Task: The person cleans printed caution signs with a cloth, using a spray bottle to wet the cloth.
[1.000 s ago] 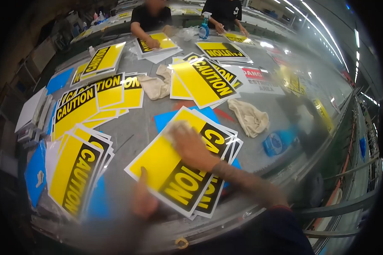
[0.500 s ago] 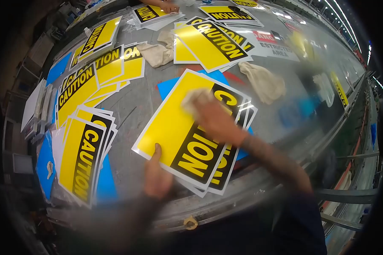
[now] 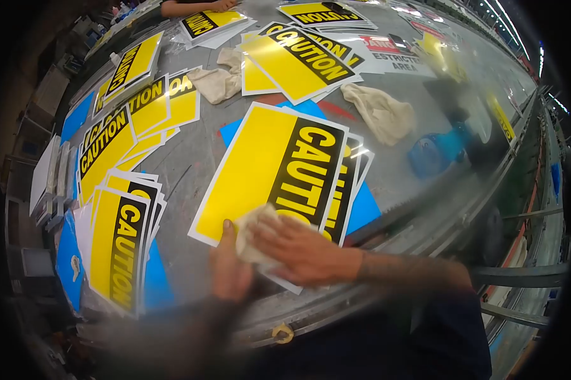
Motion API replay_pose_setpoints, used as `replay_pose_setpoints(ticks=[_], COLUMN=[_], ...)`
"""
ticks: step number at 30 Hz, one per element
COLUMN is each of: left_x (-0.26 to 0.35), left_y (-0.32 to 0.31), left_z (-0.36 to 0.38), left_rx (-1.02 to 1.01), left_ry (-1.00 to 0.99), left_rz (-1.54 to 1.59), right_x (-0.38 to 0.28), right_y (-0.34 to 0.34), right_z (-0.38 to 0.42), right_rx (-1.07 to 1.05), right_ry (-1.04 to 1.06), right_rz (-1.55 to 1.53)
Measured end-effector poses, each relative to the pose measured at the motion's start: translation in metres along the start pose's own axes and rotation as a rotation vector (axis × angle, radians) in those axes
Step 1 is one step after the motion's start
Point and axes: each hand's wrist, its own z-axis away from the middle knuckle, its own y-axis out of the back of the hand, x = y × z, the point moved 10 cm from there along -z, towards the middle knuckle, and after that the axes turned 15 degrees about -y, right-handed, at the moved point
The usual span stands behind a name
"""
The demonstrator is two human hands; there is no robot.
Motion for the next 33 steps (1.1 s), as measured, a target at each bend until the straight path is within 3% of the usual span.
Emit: replay_pose_setpoints(ticks=[2,3,4,5,7,8,9,12,16,17,19,20,22,24,26,28,31,33], left_x=[0.001,0.005,0.01,0.01,0.01,0.01,0.011,0.0,-0.041,-0.04,-0.039,-0.042,-0.041,-0.037,-0.039,-0.05,-0.042,-0.052], left_y=[0.001,0.0,0.0,0.004,0.007,0.007,0.004,-0.036,-0.032,-0.035,-0.038,-0.037,-0.042,-0.04,-0.028,-0.017,-0.019,0.001], left_z=[-0.003,-0.001,-0.001,-0.001,-0.002,-0.002,-0.001,0.023,0.048,0.047,0.043,0.043,0.045,0.043,0.043,0.039,0.041,0.031], left_rx=[-0.007,0.015,0.027,0.046,0.034,0.034,0.023,-0.185,-0.199,-0.195,-0.214,-0.21,-0.243,-0.271,-0.189,-0.239,-0.208,-0.515], left_ry=[-0.015,-0.048,-0.083,-0.1,-0.074,-0.066,-0.07,0.131,0.348,0.359,0.335,0.339,0.405,0.357,0.376,0.366,0.351,0.115], left_rz=[-0.013,-0.061,-0.114,-0.123,-0.138,-0.14,-0.155,0.223,-0.042,-0.012,0.003,0.033,0.168,0.088,-0.015,0.012,-0.027,-0.254], right_x=[0.012,0.039,0.077,0.1,0.182,0.203,0.204,0.204,0.197,0.181,0.118,0.084,0.021,0.002,0.026,0.069,0.134,0.172], right_y=[0.004,0.016,0.031,0.054,0.078,0.079,0.08,0.079,0.08,0.081,0.049,0.036,0.008,0.003,0.007,0.023,0.063,0.078], right_z=[-0.009,-0.022,-0.034,-0.044,-0.064,-0.069,-0.071,-0.073,-0.072,-0.071,-0.054,-0.04,-0.017,-0.001,-0.012,-0.034,-0.062,-0.074], right_rx=[0.015,0.089,0.065,0.2,0.226,0.221,0.223,0.236,0.256,0.316,0.197,0.231,0.065,-0.007,-0.011,0.008,0.207,0.285], right_ry=[0.108,0.015,-0.139,-0.03,-0.332,-0.356,-0.371,-0.405,-0.429,-0.391,-0.194,-0.181,-0.194,-0.173,-0.182,-0.236,-0.279,-0.287], right_rz=[0.105,0.246,0.175,0.471,0.427,0.479,0.496,0.496,0.508,0.513,0.497,0.299,0.178,0.162,0.18,0.242,0.358,0.413])
